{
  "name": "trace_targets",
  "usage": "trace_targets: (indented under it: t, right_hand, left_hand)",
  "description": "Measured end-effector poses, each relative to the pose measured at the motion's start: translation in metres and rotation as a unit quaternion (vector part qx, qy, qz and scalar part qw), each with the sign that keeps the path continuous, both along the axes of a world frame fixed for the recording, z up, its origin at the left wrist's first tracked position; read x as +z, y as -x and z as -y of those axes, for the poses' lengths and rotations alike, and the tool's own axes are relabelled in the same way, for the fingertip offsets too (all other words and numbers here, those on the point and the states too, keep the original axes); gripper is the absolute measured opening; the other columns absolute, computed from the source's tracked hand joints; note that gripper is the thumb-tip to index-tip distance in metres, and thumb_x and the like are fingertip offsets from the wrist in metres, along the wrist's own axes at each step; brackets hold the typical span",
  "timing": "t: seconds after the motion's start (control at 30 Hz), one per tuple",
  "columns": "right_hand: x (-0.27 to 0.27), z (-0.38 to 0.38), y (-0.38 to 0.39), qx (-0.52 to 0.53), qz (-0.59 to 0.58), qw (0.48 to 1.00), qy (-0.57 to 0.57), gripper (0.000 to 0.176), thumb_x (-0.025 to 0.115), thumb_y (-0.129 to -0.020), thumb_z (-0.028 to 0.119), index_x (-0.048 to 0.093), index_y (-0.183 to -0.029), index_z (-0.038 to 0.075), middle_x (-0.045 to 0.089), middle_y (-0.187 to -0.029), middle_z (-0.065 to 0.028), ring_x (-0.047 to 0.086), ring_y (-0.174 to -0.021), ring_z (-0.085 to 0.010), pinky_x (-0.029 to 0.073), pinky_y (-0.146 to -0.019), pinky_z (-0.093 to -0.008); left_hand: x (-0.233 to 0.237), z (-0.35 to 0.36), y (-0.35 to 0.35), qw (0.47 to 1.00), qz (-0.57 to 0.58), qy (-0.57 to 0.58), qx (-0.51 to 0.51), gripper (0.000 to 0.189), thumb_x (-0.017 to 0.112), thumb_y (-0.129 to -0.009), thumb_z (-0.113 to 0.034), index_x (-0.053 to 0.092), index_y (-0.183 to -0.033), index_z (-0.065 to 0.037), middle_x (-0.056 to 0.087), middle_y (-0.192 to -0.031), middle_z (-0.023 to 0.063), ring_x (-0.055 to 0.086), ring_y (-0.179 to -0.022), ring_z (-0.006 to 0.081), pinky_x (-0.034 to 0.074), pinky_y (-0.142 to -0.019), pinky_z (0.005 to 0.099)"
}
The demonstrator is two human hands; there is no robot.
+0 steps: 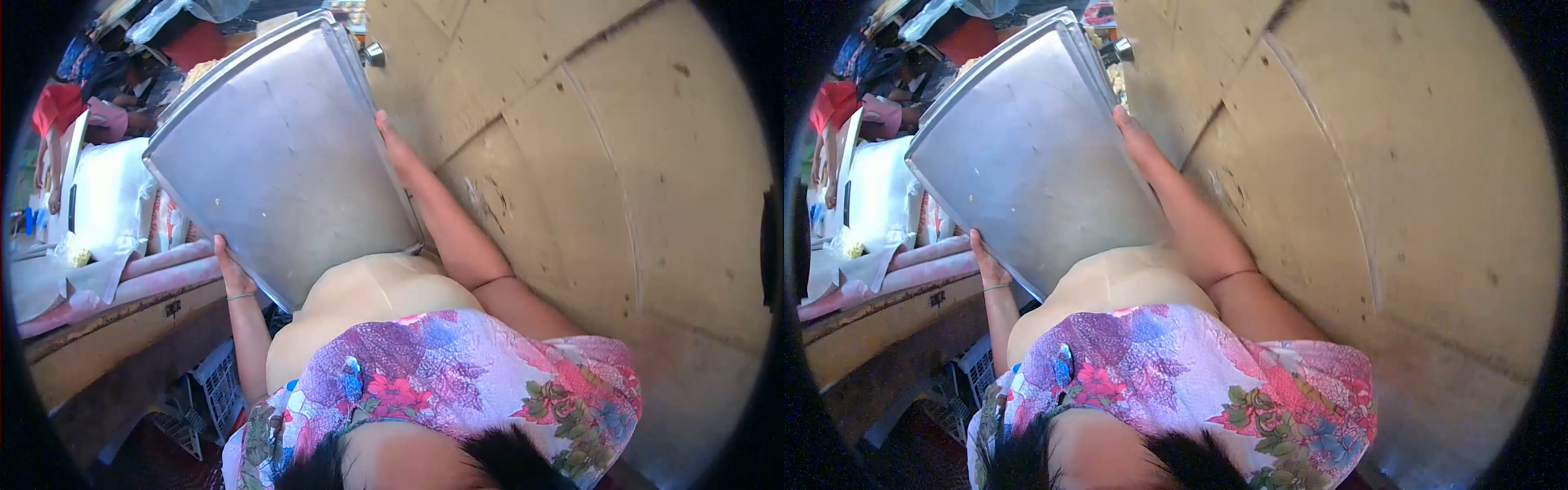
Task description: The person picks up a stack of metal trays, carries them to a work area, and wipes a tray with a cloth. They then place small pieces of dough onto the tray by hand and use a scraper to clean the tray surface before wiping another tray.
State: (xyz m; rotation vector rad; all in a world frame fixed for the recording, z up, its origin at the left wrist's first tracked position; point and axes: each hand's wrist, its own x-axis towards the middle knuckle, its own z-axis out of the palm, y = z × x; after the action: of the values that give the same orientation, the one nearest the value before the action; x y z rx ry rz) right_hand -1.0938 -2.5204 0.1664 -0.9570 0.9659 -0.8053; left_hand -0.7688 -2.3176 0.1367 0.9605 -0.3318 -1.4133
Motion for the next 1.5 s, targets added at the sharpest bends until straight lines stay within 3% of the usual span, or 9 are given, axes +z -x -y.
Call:
trace_targets:
  t: [0.23, 0.43, 0.63, 0.73, 0.83, 0.97, 1.13, 1.43, 1.5]
  right_hand:
    - [-0.008, 0.063, -0.031, -0.066, -0.077, 0.994, -0.034, 0.093, 0.037, -0.085, 0.075, 0.038, -0.142, 0.002, 0.038, -0.145, -0.0158, 0.035, -0.134, -0.0258, 0.028, -0.110, -0.0384]
    - [-0.096, 0.193, -0.101, -0.072, 0.024, 0.997, -0.005, 0.084, 0.037, -0.091, 0.067, 0.043, -0.137, -0.003, 0.048, -0.137, -0.0170, 0.043, -0.127, -0.0258, 0.032, -0.106, -0.0338]
    - [-0.045, 0.257, -0.148, -0.126, -0.012, 0.990, -0.058, 0.083, 0.037, -0.090, 0.068, 0.047, -0.133, -0.002, 0.054, -0.129, -0.0151, 0.050, -0.118, -0.0234, 0.038, -0.100, -0.0347]
    - [-0.066, 0.288, -0.146, -0.102, 0.008, 0.993, -0.053, 0.086, 0.040, -0.088, 0.070, 0.033, -0.144, 0.004, 0.041, -0.142, -0.0117, 0.041, -0.125, -0.0237, 0.034, -0.105, -0.0381]
    - [-0.063, 0.310, -0.156, -0.119, 0.071, 0.979, -0.146, 0.086, 0.039, -0.089, 0.069, 0.032, -0.145, 0.004, 0.040, -0.142, -0.0117, 0.041, -0.125, -0.0237, 0.034, -0.105, -0.0383]
    - [-0.053, 0.342, -0.155, -0.189, 0.005, 0.975, -0.119, 0.085, 0.038, -0.090, 0.069, 0.033, -0.144, 0.004, 0.041, -0.142, -0.0121, 0.042, -0.125, -0.0241, 0.035, -0.104, -0.0376]
    - [-0.110, 0.364, -0.131, -0.250, 0.017, 0.958, -0.141, 0.088, 0.035, -0.088, 0.073, 0.037, -0.142, 0.003, 0.045, -0.139, -0.0135, 0.043, -0.125, -0.0258, 0.035, -0.104, -0.0368]
    - [-0.035, 0.385, -0.112, -0.360, 0.083, 0.913, -0.172, 0.089, 0.028, -0.087, 0.076, 0.039, -0.142, 0.007, 0.046, -0.138, -0.0131, 0.043, -0.124, -0.0267, 0.036, -0.103, -0.0386]
    - [-0.057, 0.383, -0.100, -0.387, 0.111, 0.907, -0.124, 0.086, 0.028, -0.089, 0.073, 0.041, -0.140, 0.006, 0.047, -0.135, -0.0132, 0.045, -0.122, -0.0260, 0.038, -0.101, -0.0385]
  left_hand:
    - [-0.012, 0.095, -0.026, 1.000, 0.021, -0.016, -0.013, 0.078, 0.054, -0.085, -0.063, 0.038, -0.141, -0.010, 0.049, -0.134, 0.0080, 0.050, -0.119, 0.0258, 0.044, -0.097, 0.0413]
    - [-0.058, 0.223, -0.113, 0.999, 0.017, -0.038, -0.010, 0.078, 0.052, -0.086, -0.062, 0.037, -0.141, -0.009, 0.048, -0.136, 0.0092, 0.049, -0.120, 0.0279, 0.043, -0.099, 0.0424]
    - [-0.060, 0.336, -0.170, 0.993, -0.004, -0.089, -0.082, 0.089, 0.055, -0.081, -0.067, 0.034, -0.142, -0.006, 0.043, -0.140, 0.0120, 0.045, -0.125, 0.0291, 0.040, -0.102, 0.0440]
    - [-0.065, 0.379, -0.176, 0.991, 0.017, -0.104, -0.088, 0.090, 0.052, -0.081, -0.070, 0.034, -0.143, -0.007, 0.045, -0.139, 0.0139, 0.046, -0.124, 0.0314, 0.040, -0.102, 0.0452]
    - [-0.071, 0.424, -0.192, 0.984, 0.008, -0.110, -0.138, 0.091, 0.051, -0.081, -0.071, 0.033, -0.143, -0.007, 0.044, -0.140, 0.0137, 0.045, -0.125, 0.0314, 0.039, -0.103, 0.0450]
    - [-0.073, 0.486, -0.195, 0.978, 0.015, -0.106, -0.180, 0.091, 0.052, -0.081, -0.070, 0.032, -0.144, -0.007, 0.044, -0.141, 0.0140, 0.044, -0.126, 0.0312, 0.039, -0.103, 0.0449]
    - [-0.087, 0.562, -0.191, 0.962, 0.035, -0.120, -0.241, 0.093, 0.053, -0.080, -0.070, 0.032, -0.143, -0.005, 0.046, -0.138, 0.0142, 0.047, -0.124, 0.0300, 0.040, -0.102, 0.0441]
    - [-0.016, 0.654, -0.138, 0.945, 0.121, -0.083, -0.291, 0.085, 0.055, -0.082, -0.066, 0.039, -0.139, -0.004, 0.051, -0.132, 0.0127, 0.052, -0.118, 0.0262, 0.044, -0.098, 0.0398]
    - [0.006, 0.667, -0.129, 0.931, 0.139, -0.072, -0.329, 0.088, 0.058, -0.080, -0.065, 0.037, -0.139, -0.002, 0.050, -0.131, 0.0146, 0.051, -0.118, 0.0275, 0.044, -0.098, 0.0403]
